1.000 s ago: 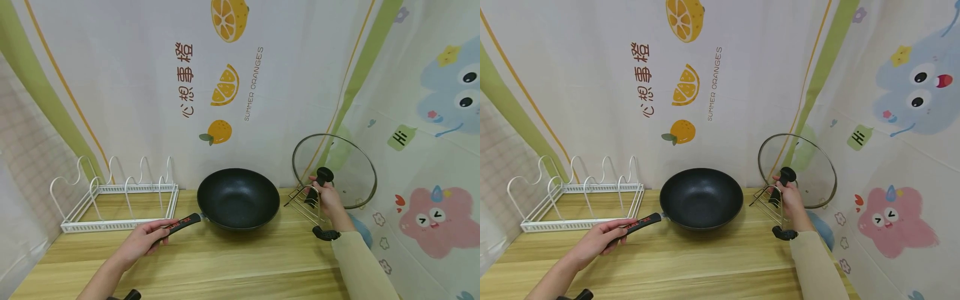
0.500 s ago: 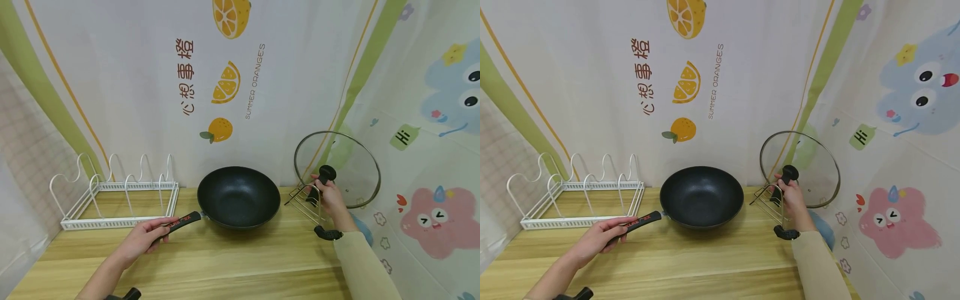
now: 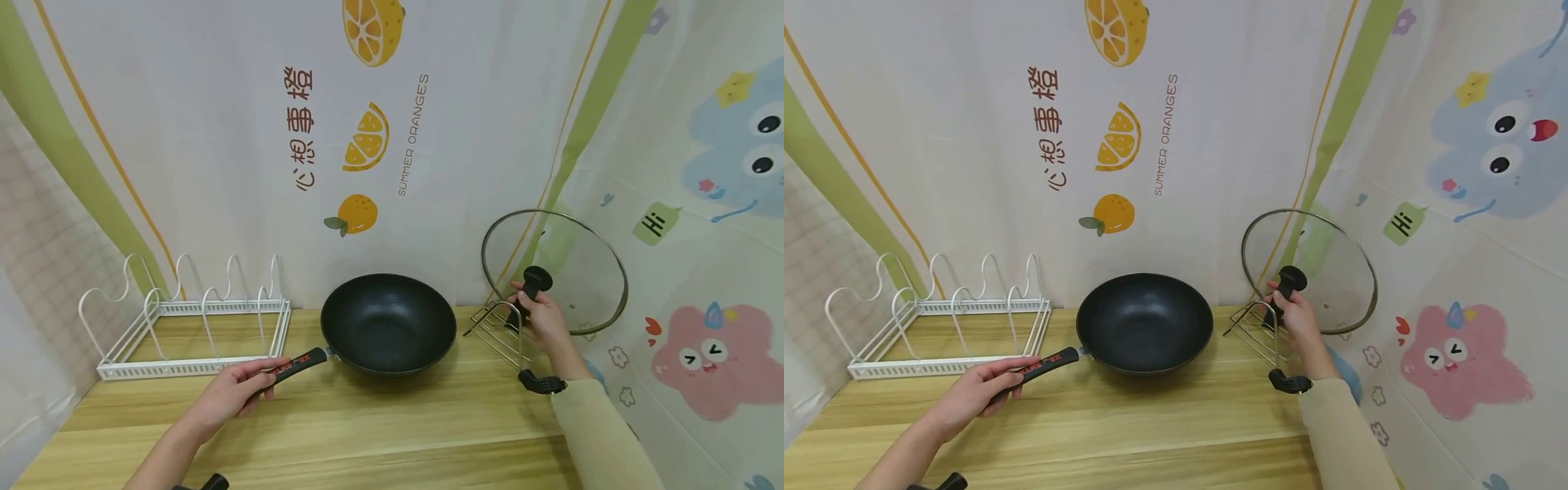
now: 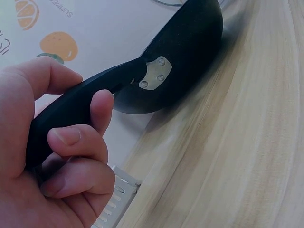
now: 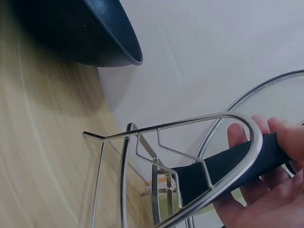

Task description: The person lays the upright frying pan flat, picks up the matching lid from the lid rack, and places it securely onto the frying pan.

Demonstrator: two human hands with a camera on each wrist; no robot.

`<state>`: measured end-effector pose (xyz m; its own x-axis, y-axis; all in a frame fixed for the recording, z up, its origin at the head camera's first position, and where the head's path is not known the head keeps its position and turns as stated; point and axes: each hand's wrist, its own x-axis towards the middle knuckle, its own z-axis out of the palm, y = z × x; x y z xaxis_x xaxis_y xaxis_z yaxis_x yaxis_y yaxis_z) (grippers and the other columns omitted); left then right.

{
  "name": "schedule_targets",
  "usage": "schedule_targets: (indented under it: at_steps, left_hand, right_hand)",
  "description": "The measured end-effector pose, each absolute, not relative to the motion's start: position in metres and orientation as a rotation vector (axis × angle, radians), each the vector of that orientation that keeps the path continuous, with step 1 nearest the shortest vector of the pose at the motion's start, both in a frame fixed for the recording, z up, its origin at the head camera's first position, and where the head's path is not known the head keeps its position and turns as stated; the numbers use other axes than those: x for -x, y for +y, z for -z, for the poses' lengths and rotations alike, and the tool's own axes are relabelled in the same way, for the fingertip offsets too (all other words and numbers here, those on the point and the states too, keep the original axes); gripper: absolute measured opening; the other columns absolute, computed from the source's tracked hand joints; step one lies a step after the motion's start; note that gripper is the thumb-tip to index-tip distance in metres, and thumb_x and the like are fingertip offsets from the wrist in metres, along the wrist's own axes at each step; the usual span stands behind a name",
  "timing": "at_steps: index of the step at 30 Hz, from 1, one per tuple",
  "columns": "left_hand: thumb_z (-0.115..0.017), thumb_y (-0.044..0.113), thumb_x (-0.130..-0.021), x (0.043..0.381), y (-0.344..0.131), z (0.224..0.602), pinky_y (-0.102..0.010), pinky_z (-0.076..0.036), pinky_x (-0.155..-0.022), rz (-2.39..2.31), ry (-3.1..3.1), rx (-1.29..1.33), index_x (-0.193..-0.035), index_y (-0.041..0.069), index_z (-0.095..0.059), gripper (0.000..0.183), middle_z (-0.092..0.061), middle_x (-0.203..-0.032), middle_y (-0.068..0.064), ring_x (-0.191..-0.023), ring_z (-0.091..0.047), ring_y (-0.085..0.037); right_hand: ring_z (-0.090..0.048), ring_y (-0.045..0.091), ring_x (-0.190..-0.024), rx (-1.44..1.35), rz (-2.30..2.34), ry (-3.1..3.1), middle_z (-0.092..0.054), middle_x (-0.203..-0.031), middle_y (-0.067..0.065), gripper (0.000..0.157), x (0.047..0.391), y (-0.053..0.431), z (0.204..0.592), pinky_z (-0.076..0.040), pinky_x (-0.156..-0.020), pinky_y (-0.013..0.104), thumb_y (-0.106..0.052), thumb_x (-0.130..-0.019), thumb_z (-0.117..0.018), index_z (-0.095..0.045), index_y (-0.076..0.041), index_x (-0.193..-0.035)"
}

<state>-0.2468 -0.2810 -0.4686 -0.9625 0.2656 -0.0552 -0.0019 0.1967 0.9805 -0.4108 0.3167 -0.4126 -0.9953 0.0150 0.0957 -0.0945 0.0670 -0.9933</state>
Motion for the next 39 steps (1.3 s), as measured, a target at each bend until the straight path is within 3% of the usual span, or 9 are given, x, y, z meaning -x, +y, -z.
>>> schedule_targets:
  at_steps: [3,7,13,30,36,39]
  left_hand:
    - [-0.062,0.023,-0.113,0.247,-0.281,0.468,-0.02,-0.036,-0.05,-1.851,2.254,-0.254,-0.159,0.001,-0.055,0.052,-0.07,-0.088,-0.005,-0.055,-0.042,-0.006]
    - [-0.062,0.023,-0.113,0.246,-0.28,0.469,-0.02,-0.036,-0.051,-1.853,2.255,-0.257,-0.159,0.001,-0.054,0.052,-0.07,-0.089,-0.005,-0.055,-0.043,-0.006]
    - [-0.061,0.022,-0.112,0.246,-0.28,0.469,-0.019,-0.036,-0.051,-1.849,2.253,-0.261,-0.159,0.001,-0.054,0.052,-0.069,-0.089,-0.006,-0.056,-0.042,-0.006]
    - [-0.061,0.021,-0.112,0.247,-0.28,0.471,-0.02,-0.034,-0.05,-1.86,2.263,-0.245,-0.159,0.003,-0.055,0.051,-0.069,-0.088,-0.006,-0.054,-0.041,-0.006]
    - [-0.061,0.021,-0.112,0.247,-0.279,0.471,-0.02,-0.035,-0.05,-1.858,2.266,-0.241,-0.159,0.003,-0.055,0.051,-0.069,-0.088,-0.006,-0.054,-0.041,-0.006]
    - [-0.061,0.021,-0.112,0.247,-0.279,0.47,-0.02,-0.034,-0.05,-1.859,2.268,-0.243,-0.159,0.003,-0.055,0.051,-0.069,-0.088,-0.006,-0.054,-0.041,-0.006]
  right_hand:
    - [-0.074,0.003,-0.1,-0.083,-2.088,-2.224,-0.078,-0.099,-0.013,0.03,0.411,0.317,0.41,-0.06,-0.085,0.027,-0.028,-0.117,-0.053,-0.067,-0.024,-0.143]
    - [-0.077,0.002,-0.101,-0.087,-2.088,-2.217,-0.078,-0.099,-0.014,0.047,0.41,0.317,0.405,-0.059,-0.091,0.025,-0.028,-0.117,-0.052,-0.053,-0.01,-0.161]
    - [-0.077,0.003,-0.097,-0.099,-2.094,-2.193,-0.077,-0.095,-0.015,0.055,0.407,0.316,0.395,-0.06,-0.089,0.022,-0.023,-0.118,-0.049,-0.04,0.0,-0.167]
    - [-0.078,0.005,-0.092,-0.221,-2.093,-2.068,-0.078,-0.093,-0.013,0.052,0.396,0.316,0.362,-0.059,-0.089,0.021,-0.022,-0.117,-0.052,-0.046,-0.003,-0.165]
    - [-0.078,0.007,-0.091,-0.277,-2.106,-1.981,-0.078,-0.096,-0.007,0.038,0.389,0.314,0.352,-0.061,-0.091,0.023,-0.025,-0.114,-0.057,-0.063,-0.015,-0.15]
    - [-0.078,0.007,-0.091,-0.298,-2.103,-1.944,-0.077,-0.096,-0.006,0.037,0.385,0.311,0.346,-0.061,-0.091,0.023,-0.026,-0.113,-0.06,-0.064,-0.014,-0.149]
